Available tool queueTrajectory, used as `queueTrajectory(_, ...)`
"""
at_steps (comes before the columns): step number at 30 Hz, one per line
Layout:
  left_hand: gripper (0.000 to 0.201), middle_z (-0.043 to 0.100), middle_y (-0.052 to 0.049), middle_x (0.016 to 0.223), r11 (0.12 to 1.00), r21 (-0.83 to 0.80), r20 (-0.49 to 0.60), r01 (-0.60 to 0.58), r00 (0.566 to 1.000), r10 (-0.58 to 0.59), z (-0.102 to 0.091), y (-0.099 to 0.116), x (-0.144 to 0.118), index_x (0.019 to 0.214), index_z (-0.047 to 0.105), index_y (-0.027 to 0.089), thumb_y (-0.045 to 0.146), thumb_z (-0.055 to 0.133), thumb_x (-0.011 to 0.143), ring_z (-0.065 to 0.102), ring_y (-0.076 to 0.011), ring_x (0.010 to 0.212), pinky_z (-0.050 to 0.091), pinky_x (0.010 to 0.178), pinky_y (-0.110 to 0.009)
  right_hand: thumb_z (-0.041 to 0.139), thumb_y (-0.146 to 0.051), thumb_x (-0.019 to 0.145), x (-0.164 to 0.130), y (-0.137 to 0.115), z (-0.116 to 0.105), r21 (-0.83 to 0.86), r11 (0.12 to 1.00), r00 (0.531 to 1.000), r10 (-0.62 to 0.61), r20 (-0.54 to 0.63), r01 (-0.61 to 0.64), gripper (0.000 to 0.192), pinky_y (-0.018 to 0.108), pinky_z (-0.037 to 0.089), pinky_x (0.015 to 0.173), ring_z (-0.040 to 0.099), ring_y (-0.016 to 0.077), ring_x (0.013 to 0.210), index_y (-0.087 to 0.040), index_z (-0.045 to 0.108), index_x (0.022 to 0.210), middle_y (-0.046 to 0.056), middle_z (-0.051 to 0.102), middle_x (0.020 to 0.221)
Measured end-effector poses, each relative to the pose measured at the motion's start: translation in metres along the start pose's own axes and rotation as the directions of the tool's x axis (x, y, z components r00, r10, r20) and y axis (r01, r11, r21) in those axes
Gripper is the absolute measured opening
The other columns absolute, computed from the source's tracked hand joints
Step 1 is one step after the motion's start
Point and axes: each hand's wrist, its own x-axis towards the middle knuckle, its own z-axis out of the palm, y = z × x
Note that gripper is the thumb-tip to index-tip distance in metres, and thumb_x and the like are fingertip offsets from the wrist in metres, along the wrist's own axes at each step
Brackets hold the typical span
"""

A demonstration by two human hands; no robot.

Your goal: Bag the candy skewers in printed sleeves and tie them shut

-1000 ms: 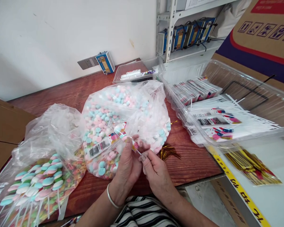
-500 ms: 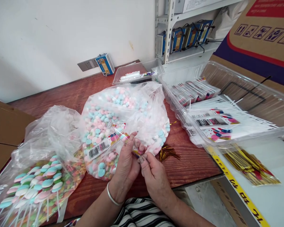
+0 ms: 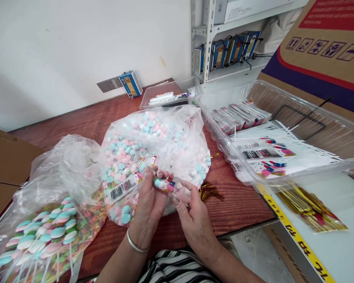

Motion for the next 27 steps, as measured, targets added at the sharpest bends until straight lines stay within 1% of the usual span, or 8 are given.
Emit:
queueTrajectory(2, 0.019, 0.057, 0.004, 0.067, 1.000, 0.014, 0.013, 0.002, 1.000, -0.003, -0.001, -0.001, -0.001, 0.086, 0.062, 0.017, 0.034, 0.069, 0.083, 0.061, -0.0106, 0.071, 0.051, 0.079, -0.027, 0.051, -0.042, 0.093, 0.002, -0.001, 0.001, -0.006, 1.000, 1.000, -0.018, -0.016, 0.018, 0.038, 0.025, 0.045, 0.056, 0.057, 0.0177, 0.066, -0.020, 0.048, 0.124, 0.001, 0.060, 0.071)
queueTrajectory(7, 0.032, 0.070, -0.006, 0.093, 0.977, 0.211, 0.106, 0.029, 0.993, -0.052, -0.004, -0.014, -0.019, 0.105, 0.067, 0.017, 0.041, 0.068, 0.083, 0.064, -0.0158, 0.090, 0.048, 0.087, -0.029, 0.048, -0.046, 0.094, 0.015, -0.007, 0.007, 0.032, 0.999, 0.996, -0.030, -0.084, 0.033, 0.026, 0.024, 0.044, 0.056, 0.051, 0.0156, 0.068, -0.022, 0.055, 0.087, 0.000, 0.055, 0.072)
queueTrajectory(16, 0.027, 0.073, -0.011, 0.103, 0.937, 0.336, 0.087, 0.099, 0.987, -0.136, -0.013, -0.013, -0.019, 0.098, 0.075, 0.013, 0.033, 0.072, 0.079, 0.067, -0.0163, 0.091, 0.048, 0.086, -0.026, 0.049, -0.050, 0.093, 0.013, 0.000, 0.010, 0.181, 0.979, 0.995, 0.094, 0.023, -0.096, 0.033, 0.020, 0.023, 0.040, 0.026, 0.0085, 0.049, -0.021, 0.048, 0.077, -0.007, 0.033, 0.061)
queueTrajectory(19, 0.032, 0.073, -0.013, 0.103, 0.926, 0.348, 0.121, 0.148, 0.972, -0.201, -0.016, -0.010, -0.017, 0.101, 0.075, 0.013, 0.035, 0.074, 0.077, 0.066, -0.0187, 0.094, 0.049, 0.088, -0.029, 0.057, -0.053, 0.088, 0.012, -0.003, 0.007, 0.384, 0.907, 0.984, 0.166, 0.057, -0.175, 0.034, 0.019, 0.020, 0.039, 0.022, 0.0064, 0.046, -0.020, 0.050, 0.080, -0.009, 0.031, 0.058)
queueTrajectory(21, 0.033, 0.074, -0.012, 0.099, 0.918, 0.357, 0.143, 0.174, 0.961, -0.238, -0.020, -0.006, -0.017, 0.098, 0.076, 0.013, 0.035, 0.078, 0.073, 0.066, -0.0190, 0.090, 0.050, 0.085, -0.030, 0.064, -0.052, 0.084, 0.012, -0.007, 0.001, 0.549, 0.773, 0.947, 0.238, 0.214, -0.318, 0.035, 0.017, 0.016, 0.036, 0.014, 0.0037, 0.041, -0.020, 0.049, 0.079, -0.012, 0.029, 0.054)
queueTrajectory(24, 0.032, 0.074, -0.009, 0.082, 0.894, 0.367, 0.188, 0.257, 0.921, -0.342, -0.028, 0.000, -0.017, 0.083, 0.078, 0.014, 0.031, 0.088, 0.057, 0.065, -0.0163, 0.069, 0.051, 0.069, -0.028, 0.069, -0.048, 0.080, 0.011, -0.010, -0.009, 0.577, 0.563, 0.787, 0.247, 0.566, -0.591, 0.037, 0.015, 0.011, 0.032, 0.006, 0.0009, 0.035, -0.020, 0.046, 0.074, -0.015, 0.028, 0.049)
queueTrajectory(26, 0.030, 0.072, -0.006, 0.071, 0.884, 0.368, 0.202, 0.288, 0.903, -0.378, -0.031, 0.002, -0.017, 0.071, 0.077, 0.014, 0.027, 0.091, 0.049, 0.062, -0.0144, 0.059, 0.049, 0.062, -0.027, 0.068, -0.049, 0.080, 0.009, -0.009, -0.014, 0.507, 0.518, 0.684, 0.234, 0.690, -0.689, 0.039, 0.015, 0.012, 0.030, 0.006, 0.0006, 0.033, -0.021, 0.043, 0.069, -0.015, 0.026, 0.047)
queueTrajectory(27, 0.028, 0.071, -0.006, 0.069, 0.888, 0.366, 0.188, 0.279, 0.912, -0.364, -0.030, 0.001, -0.016, 0.068, 0.076, 0.014, 0.027, 0.092, 0.049, 0.062, -0.0144, 0.060, 0.050, 0.063, -0.027, 0.066, -0.050, 0.082, 0.009, -0.009, -0.015, 0.485, 0.531, 0.675, 0.249, 0.695, -0.695, 0.040, 0.015, 0.012, 0.030, 0.006, 0.0009, 0.033, -0.021, 0.042, 0.067, -0.015, 0.024, 0.047)
